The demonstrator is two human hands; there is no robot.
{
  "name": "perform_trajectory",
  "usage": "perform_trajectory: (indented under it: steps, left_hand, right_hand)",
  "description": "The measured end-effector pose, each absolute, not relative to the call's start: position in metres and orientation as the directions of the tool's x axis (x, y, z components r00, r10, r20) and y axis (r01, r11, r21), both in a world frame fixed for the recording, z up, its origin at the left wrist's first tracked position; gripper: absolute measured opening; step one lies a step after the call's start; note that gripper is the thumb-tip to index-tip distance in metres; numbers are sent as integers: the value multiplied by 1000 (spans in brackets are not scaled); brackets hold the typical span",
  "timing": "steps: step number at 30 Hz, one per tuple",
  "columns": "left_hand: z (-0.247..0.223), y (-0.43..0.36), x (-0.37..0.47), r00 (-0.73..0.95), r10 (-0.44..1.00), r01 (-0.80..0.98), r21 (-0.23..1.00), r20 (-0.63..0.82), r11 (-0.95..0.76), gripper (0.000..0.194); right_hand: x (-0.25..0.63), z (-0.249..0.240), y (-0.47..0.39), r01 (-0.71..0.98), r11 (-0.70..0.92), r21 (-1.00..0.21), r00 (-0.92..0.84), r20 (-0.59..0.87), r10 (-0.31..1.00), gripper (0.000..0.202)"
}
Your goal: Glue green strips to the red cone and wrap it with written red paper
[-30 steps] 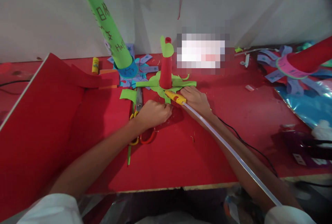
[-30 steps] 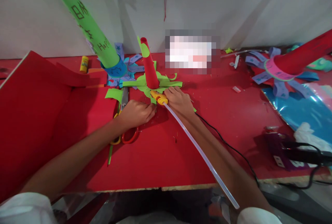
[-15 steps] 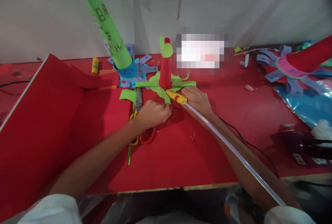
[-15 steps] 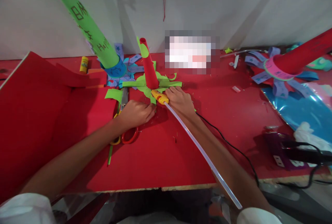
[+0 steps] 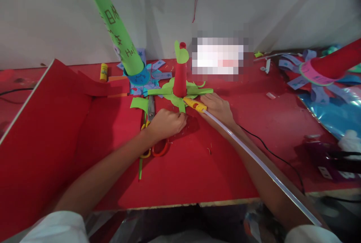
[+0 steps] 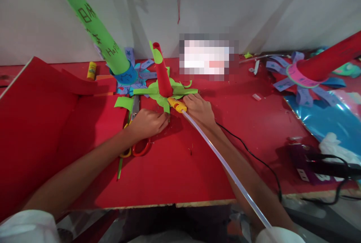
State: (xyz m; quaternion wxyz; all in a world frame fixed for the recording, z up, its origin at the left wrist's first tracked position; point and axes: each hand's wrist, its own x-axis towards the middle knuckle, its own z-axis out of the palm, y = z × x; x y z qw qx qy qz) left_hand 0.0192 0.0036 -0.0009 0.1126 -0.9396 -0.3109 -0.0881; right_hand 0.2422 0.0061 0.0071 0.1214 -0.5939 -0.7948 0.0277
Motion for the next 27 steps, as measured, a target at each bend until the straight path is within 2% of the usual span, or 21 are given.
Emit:
perform_trajectory:
  steps: [16, 23, 27]
  left_hand:
    - [-2, 4, 19, 784, 568, 609, -132, 251, -782, 37]
    - [0, 3, 19, 766, 597, 623, -48, 238, -781, 39]
    - [-1, 3, 19, 774, 583, 614, -67, 247, -787, 38]
  right_hand:
    - [246, 0, 4, 946, 260, -195, -215, 224, 950, 12]
    - [248, 1, 5, 942, 266, -205, -220, 221, 950, 11]
    - [248, 0, 5, 942, 272, -199, -227, 224, 948, 11]
